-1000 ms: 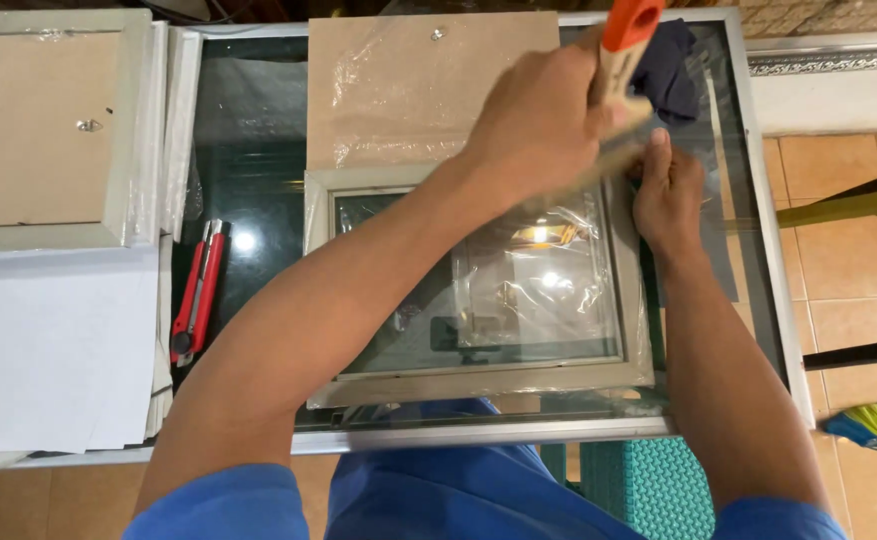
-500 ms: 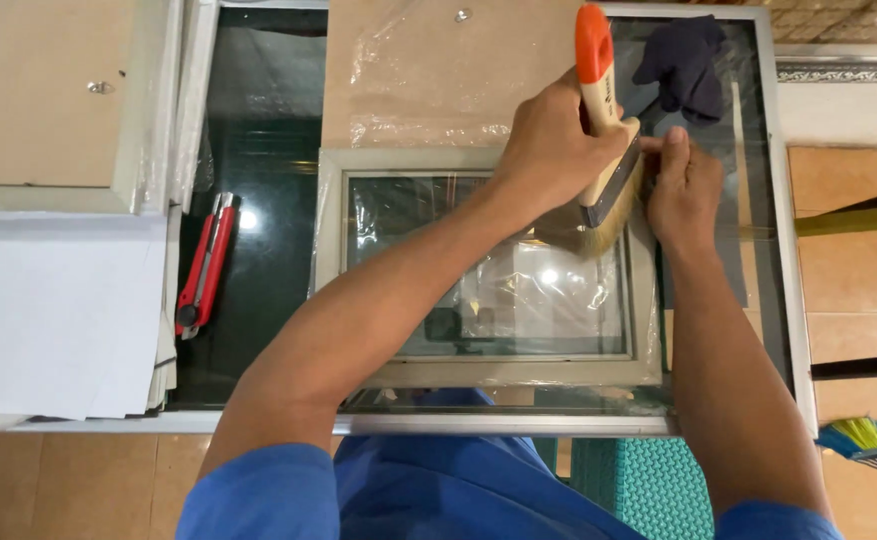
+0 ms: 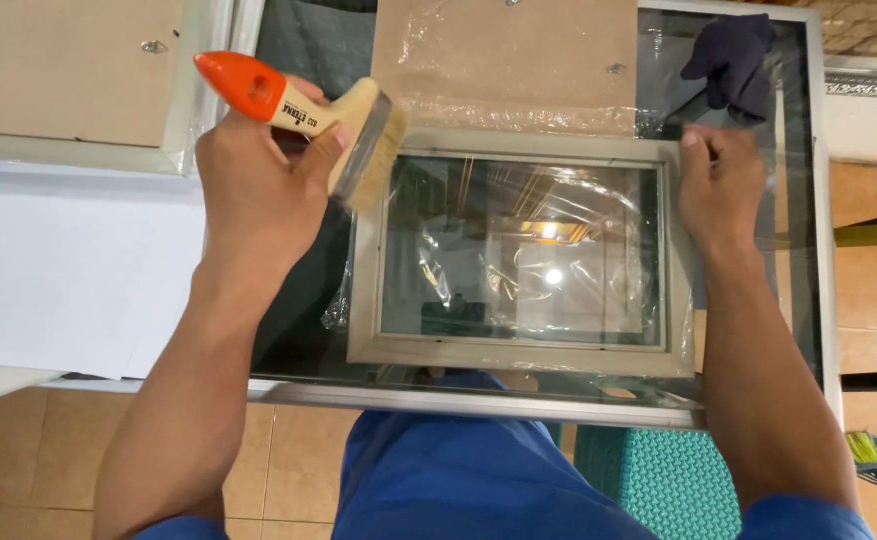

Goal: Cleaning the glass of a picture frame and assembling it with artwork and a backing board.

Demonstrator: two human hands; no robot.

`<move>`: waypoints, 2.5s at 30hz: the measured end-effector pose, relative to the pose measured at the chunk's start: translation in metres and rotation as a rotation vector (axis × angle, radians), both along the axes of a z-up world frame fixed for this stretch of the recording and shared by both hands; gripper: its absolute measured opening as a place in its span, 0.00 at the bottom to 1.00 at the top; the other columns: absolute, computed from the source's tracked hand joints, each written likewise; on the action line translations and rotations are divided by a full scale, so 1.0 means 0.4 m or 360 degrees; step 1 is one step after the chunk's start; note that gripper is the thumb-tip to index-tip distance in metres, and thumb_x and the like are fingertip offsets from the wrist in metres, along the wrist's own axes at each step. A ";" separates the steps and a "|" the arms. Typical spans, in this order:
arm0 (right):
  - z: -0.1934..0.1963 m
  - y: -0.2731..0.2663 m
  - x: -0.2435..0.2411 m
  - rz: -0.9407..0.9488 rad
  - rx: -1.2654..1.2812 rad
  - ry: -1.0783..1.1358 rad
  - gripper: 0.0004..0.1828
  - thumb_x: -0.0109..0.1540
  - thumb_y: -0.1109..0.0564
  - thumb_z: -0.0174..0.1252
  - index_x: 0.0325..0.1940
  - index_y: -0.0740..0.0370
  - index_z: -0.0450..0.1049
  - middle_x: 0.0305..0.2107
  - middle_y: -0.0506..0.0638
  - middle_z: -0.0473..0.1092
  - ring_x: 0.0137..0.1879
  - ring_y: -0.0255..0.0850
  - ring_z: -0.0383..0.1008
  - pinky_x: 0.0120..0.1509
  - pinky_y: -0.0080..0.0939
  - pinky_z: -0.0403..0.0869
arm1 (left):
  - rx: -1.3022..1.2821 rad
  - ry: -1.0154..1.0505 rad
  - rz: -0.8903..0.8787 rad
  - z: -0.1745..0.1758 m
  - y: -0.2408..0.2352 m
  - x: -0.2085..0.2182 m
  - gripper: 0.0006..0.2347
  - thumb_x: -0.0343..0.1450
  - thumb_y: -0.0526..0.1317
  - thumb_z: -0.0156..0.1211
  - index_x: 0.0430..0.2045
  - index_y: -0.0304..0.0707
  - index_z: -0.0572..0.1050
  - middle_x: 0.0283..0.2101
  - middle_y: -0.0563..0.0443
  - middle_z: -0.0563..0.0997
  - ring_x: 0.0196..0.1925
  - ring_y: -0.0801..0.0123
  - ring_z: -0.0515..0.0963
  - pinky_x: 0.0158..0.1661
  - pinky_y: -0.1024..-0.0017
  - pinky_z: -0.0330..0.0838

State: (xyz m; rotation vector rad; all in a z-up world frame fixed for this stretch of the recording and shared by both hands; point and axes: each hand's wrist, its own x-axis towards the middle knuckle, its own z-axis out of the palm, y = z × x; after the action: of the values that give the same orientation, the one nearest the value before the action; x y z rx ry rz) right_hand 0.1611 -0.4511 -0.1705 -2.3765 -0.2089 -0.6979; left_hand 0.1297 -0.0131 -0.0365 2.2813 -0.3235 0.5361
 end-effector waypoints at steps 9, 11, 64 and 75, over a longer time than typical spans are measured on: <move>0.258 0.472 -0.061 0.0938 -0.0168 0.0368 0.24 0.59 0.63 0.67 0.52 0.65 0.62 0.42 0.60 0.67 0.46 0.54 0.68 0.51 0.54 0.68 | -0.0190 -0.0254 -0.0653 0.015 -0.089 0.000 0.13 0.66 0.30 0.75 0.40 0.24 0.79 0.41 0.47 0.78 0.33 0.67 0.75 0.34 0.72 0.70; 0.245 0.519 -0.028 0.0870 -0.0153 0.0563 0.05 0.58 0.67 0.62 0.28 0.70 0.75 0.20 0.55 0.72 0.22 0.47 0.69 0.27 0.46 0.67 | -0.0190 -0.0327 -0.0658 -0.022 -0.080 0.036 0.13 0.68 0.36 0.77 0.40 0.25 0.81 0.46 0.51 0.75 0.41 0.67 0.74 0.41 0.71 0.70; 0.266 0.360 -0.060 0.1163 -0.0335 -0.0085 0.13 0.67 0.63 0.61 0.56 0.68 0.76 0.49 0.65 0.77 0.55 0.57 0.81 0.57 0.49 0.81 | 0.0242 0.0233 0.0044 -0.343 0.001 0.189 0.13 0.68 0.48 0.70 0.43 0.48 0.82 0.60 0.50 0.71 0.61 0.54 0.63 0.59 0.55 0.52; 0.342 0.339 -0.267 0.1675 -0.0007 0.0864 0.15 0.57 0.58 0.61 0.48 0.58 0.77 0.40 0.49 0.81 0.41 0.41 0.84 0.44 0.41 0.83 | 0.0227 0.0337 0.0104 -0.325 -0.008 0.191 0.12 0.68 0.49 0.71 0.42 0.50 0.82 0.60 0.52 0.71 0.64 0.57 0.62 0.60 0.56 0.50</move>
State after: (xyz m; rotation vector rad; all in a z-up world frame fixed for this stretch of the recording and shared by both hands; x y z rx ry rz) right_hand 0.0545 -0.3154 -0.0339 -1.9580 -1.0868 0.4288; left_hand 0.2059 -0.0164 -0.1666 2.4679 -0.1875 0.3083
